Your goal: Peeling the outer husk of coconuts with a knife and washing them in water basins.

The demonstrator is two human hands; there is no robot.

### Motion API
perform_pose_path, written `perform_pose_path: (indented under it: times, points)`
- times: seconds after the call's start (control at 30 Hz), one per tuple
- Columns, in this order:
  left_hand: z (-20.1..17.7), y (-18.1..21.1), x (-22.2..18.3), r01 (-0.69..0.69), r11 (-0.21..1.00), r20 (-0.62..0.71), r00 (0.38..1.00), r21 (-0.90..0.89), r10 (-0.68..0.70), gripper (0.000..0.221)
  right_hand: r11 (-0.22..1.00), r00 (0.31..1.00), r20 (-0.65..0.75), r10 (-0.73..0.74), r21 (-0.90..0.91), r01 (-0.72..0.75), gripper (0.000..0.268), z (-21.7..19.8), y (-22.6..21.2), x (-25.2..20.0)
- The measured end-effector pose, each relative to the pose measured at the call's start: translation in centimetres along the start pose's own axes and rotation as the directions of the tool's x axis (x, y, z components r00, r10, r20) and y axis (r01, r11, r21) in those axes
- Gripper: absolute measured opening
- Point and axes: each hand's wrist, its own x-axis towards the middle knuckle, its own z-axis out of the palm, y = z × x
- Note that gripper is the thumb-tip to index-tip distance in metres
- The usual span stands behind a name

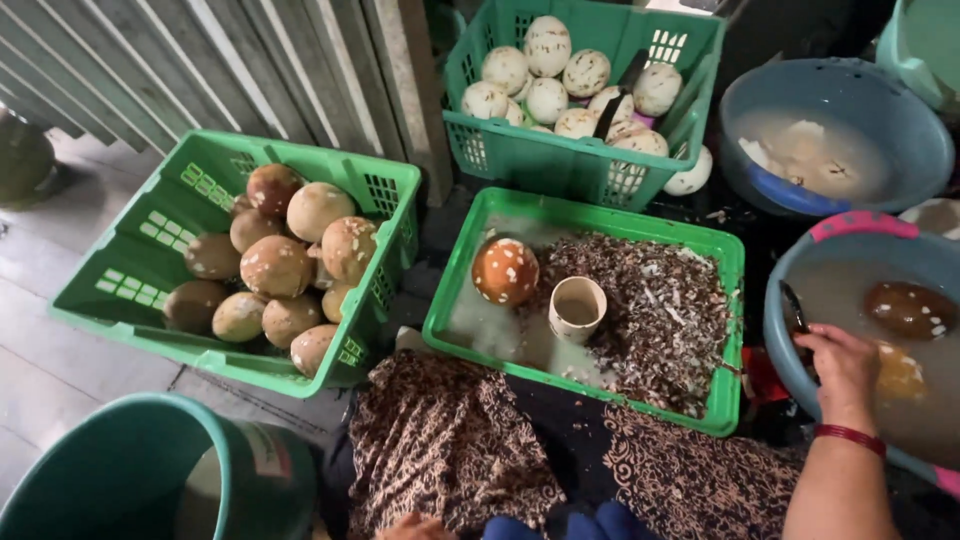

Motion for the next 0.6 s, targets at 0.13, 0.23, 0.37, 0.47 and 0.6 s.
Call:
perform_pose_path:
  times: [0.13,0.23,0.37,0.47,0.6]
  points:
    - [-8.9,4.6,5.3,0.107,0.879,-0.044,0.994,0.465,-0.097,0.042,0.983,0.995,0.019,0.094,-0.161,-0.089,0.031,-0.3,-1.7,-0.7]
    - [-15.9,1.9,14.7,0.32,0.656,-0.376,0.925,0.683,-0.059,0.046,0.97,0.999,0.032,0.043,-0.24,-0.034,0.03,-0.4,-1.0,-0.1]
    - [-20.9,0.6,25.0,0.533,0.687,-0.784,0.614,0.495,0.089,0.12,0.821,0.99,0.062,-0.13,-0.553,0.143,0.033,-0.6,-2.0,-1.3]
    - [-22.1,-3.1,29.0,0.506,0.756,-0.825,0.56,0.415,0.079,0.127,0.748,0.993,0.044,-0.111,-0.654,0.112,0.036,0.0,-3.6,-2.4]
    - [-21.4,-5.1,28.6,0.402,0.901,-0.895,0.445,0.164,-0.036,0.11,0.741,0.996,0.05,-0.069,-0.666,0.085,0.036,0.2,-3.3,-1.9]
